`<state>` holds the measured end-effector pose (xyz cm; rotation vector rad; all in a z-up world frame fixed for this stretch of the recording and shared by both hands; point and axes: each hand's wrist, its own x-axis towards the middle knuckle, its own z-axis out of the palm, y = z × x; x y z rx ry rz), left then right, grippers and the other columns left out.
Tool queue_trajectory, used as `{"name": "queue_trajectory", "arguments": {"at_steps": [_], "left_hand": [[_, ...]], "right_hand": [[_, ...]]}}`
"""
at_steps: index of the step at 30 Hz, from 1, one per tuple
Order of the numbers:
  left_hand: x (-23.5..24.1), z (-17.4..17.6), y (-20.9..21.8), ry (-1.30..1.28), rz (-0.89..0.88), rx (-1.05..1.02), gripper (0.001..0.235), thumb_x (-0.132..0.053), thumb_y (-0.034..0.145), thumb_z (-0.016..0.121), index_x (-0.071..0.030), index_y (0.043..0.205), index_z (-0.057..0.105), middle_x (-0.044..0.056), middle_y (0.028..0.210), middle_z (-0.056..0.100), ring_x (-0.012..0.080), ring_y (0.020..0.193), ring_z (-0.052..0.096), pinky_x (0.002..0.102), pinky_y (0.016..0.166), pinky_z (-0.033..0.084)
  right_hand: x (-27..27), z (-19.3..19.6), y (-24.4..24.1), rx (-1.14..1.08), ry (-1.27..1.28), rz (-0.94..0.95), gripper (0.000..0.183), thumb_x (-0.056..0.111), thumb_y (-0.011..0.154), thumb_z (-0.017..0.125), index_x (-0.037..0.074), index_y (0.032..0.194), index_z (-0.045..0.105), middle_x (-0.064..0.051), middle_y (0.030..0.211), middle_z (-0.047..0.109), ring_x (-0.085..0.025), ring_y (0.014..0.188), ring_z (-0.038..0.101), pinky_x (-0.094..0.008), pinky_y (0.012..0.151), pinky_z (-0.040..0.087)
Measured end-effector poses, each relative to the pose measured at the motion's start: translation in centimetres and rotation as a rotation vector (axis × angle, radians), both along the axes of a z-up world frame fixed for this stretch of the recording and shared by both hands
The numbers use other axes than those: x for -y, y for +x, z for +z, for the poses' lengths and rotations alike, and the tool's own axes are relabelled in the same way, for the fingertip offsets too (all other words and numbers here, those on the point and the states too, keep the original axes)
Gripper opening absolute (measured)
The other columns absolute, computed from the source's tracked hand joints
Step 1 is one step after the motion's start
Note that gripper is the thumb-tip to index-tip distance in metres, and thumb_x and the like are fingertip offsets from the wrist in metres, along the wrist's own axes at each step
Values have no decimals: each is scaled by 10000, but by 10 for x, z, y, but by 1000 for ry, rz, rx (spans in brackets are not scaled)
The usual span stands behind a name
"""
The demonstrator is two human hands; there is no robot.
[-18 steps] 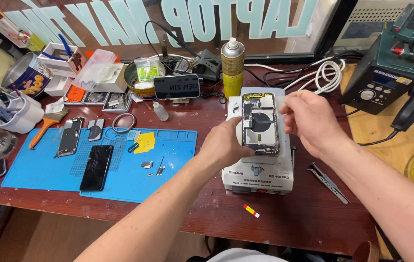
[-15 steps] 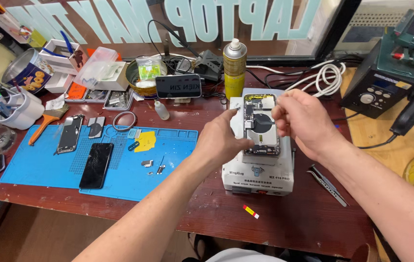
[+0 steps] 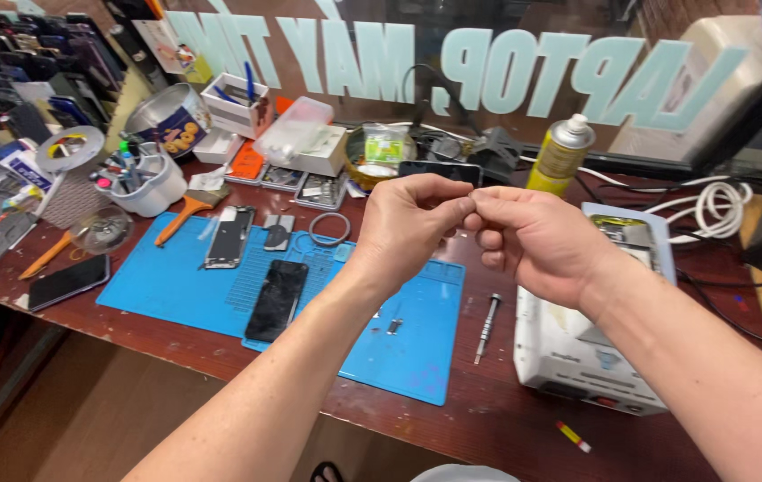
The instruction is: The person uses a hot air gun and a metal spudger to work on the internal components of a disassembled smartphone placed on a heat plate. They repeatedly apply heat and pry at a circular component and surrounding areas on the phone's logic board.
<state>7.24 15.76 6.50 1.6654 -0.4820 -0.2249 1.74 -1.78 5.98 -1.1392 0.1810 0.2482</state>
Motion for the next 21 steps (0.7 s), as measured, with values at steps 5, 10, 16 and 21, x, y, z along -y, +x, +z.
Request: {"name": "queue_trajectory", "arguments": {"at_steps": [5,10,16,21], "left_hand": [[-96,12,27,312,151,722,80,-166,921,743,-111,965,781,83,899,777,223,820,741,348,719,574],[-168,17,48,284,218,597,136,-174,912,698,-65,943,771,104,886,773,243,804,736,368,700,564],[-223,5,86,195,263,208,231,-244,910,701,-27,946,771,91,769,777,142,672,715,320,636,566],[-267,-5,120,270,272,175,241,-257,921,687,-35,959,773,63,763,779,115,650,707,305,607,555]], "right_hand": [[-91,14,34,-2,-16,-13,180,225,1007,590,84,1058,689,31,835,639,-49,653,524,-228,589,457],[-161,7,66,38,-215,-122,127,184,965,599,71,944,654,12,777,622,-86,627,503,-255,558,417],[-203,-11,116,-29,-148,-159,180,208,934,567,86,802,552,-8,684,513,-115,562,430,-289,494,390],[-246,-19,170,14,-323,-107,172,210,900,686,45,867,652,-33,667,575,-127,538,515,-263,482,415]]}}
